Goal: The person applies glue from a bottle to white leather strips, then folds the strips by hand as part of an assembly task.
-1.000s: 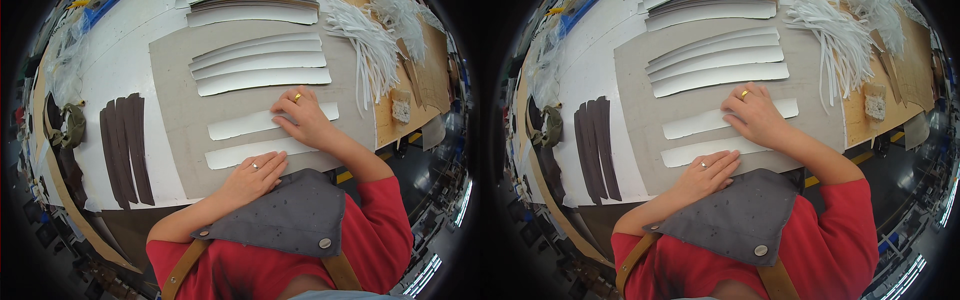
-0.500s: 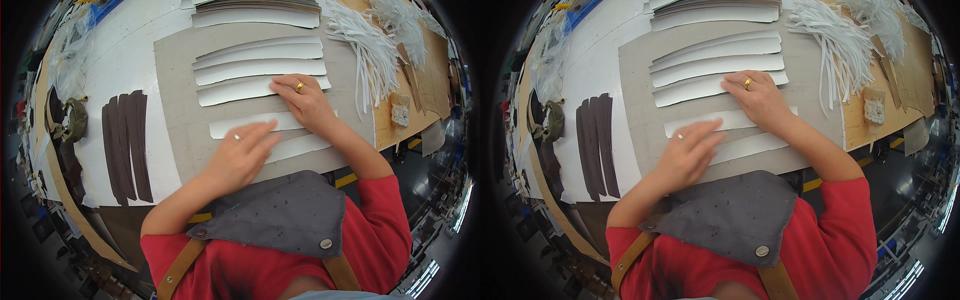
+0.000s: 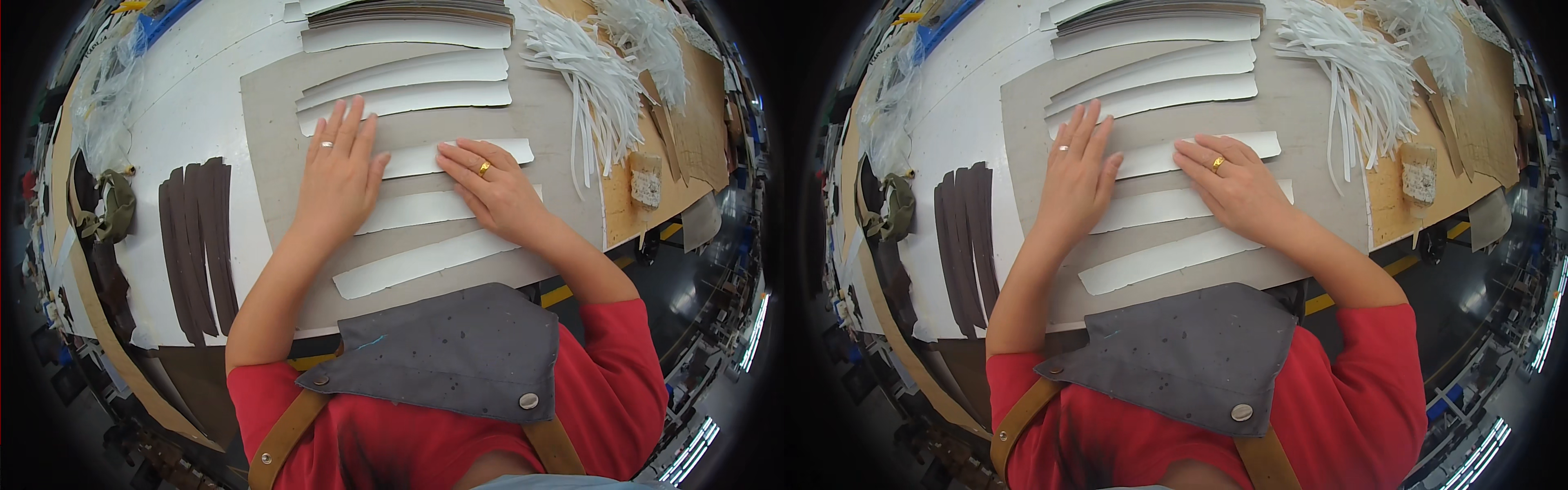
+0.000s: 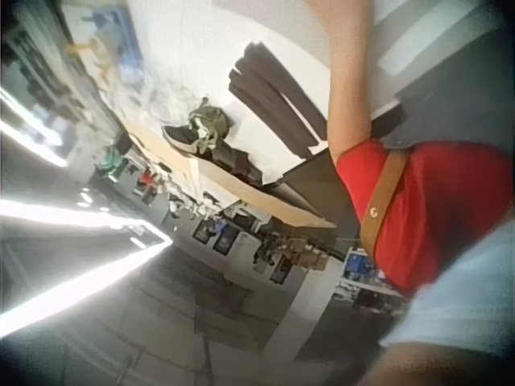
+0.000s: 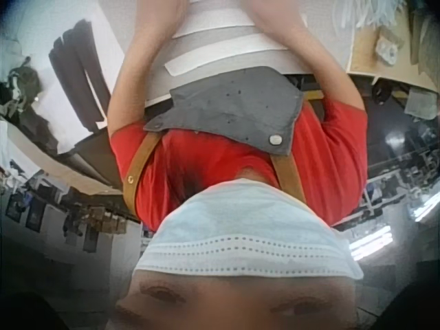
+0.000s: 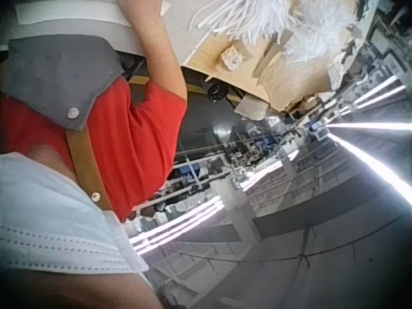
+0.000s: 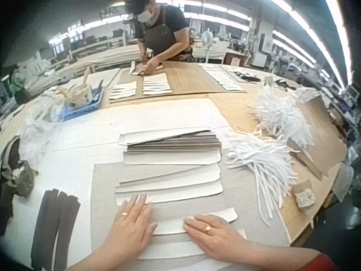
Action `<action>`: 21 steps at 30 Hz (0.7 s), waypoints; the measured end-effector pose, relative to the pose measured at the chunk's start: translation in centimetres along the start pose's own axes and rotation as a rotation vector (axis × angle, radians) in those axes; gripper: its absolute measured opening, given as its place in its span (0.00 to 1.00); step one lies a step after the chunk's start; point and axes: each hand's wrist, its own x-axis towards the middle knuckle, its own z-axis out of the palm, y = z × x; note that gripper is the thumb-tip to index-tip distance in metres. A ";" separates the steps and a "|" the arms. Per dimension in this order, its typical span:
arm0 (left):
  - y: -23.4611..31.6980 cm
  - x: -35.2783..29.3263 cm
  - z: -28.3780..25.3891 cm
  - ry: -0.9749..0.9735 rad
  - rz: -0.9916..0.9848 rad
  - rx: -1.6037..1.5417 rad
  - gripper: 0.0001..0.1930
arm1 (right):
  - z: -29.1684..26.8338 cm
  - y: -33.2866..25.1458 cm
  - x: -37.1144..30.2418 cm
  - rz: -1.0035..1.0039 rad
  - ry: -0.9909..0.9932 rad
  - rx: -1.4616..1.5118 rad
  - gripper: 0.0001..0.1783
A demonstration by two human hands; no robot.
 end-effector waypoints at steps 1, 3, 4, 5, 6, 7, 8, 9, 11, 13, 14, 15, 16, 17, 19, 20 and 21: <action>0.7 -0.4 -0.4 -0.003 0.001 -0.003 0.24 | -0.2 0.0 0.1 0.004 -0.002 0.000 0.22; 2.0 -0.9 -0.9 -0.133 0.085 -0.078 0.24 | -0.8 0.1 0.6 0.065 -0.014 0.065 0.22; 1.7 -0.6 -0.8 -0.136 0.088 -0.077 0.24 | -0.7 0.3 1.2 0.068 -0.012 0.065 0.22; 0.9 0.0 -0.6 -0.105 0.033 0.011 0.24 | -0.4 0.8 2.4 0.043 -0.018 0.014 0.24; 0.1 0.6 -0.4 -0.072 -0.019 0.098 0.25 | 0.0 1.1 3.6 0.019 -0.024 -0.041 0.26; -0.6 0.7 0.0 -0.071 -0.012 0.101 0.25 | 0.5 0.9 5.1 0.022 -0.017 -0.043 0.26; -1.6 0.5 1.0 -0.092 -0.080 0.098 0.26 | 1.4 0.6 6.8 0.022 -0.058 -0.032 0.28; -2.2 0.5 1.8 -0.115 -0.148 0.090 0.27 | 2.3 0.6 8.1 0.023 -0.102 -0.022 0.31; -1.9 0.9 2.1 -0.129 -0.135 0.098 0.28 | 3.9 1.3 8.3 0.019 -0.131 -0.087 0.33; -1.9 0.7 2.1 -0.139 -0.169 0.111 0.28 | 4.6 1.8 8.1 -0.003 -0.157 -0.155 0.38; -1.7 0.8 2.1 -0.146 -0.171 0.120 0.29 | 3.8 2.6 7.4 -0.009 -0.164 -0.159 0.38; -1.5 0.7 1.9 -0.150 -0.178 0.127 0.29 | 2.5 3.3 6.5 0.097 -0.216 -0.196 0.37; -1.4 0.7 1.9 -0.140 -0.188 0.121 0.29 | 1.3 4.2 5.7 0.203 -0.264 -0.238 0.37; -1.4 0.7 1.8 -0.156 -0.193 0.144 0.29 | 0.6 5.1 4.7 0.261 -0.199 -0.261 0.36; -1.6 0.4 1.9 -0.169 -0.208 0.164 0.29 | -0.4 6.3 2.9 0.307 -0.136 -0.285 0.36; -1.7 0.3 2.1 -0.153 -0.201 0.137 0.29 | -1.0 6.9 2.3 0.441 -0.132 -0.387 0.34; -1.8 0.4 2.2 -0.137 -0.184 0.108 0.30 | -1.3 7.1 2.2 0.583 -0.123 -0.490 0.33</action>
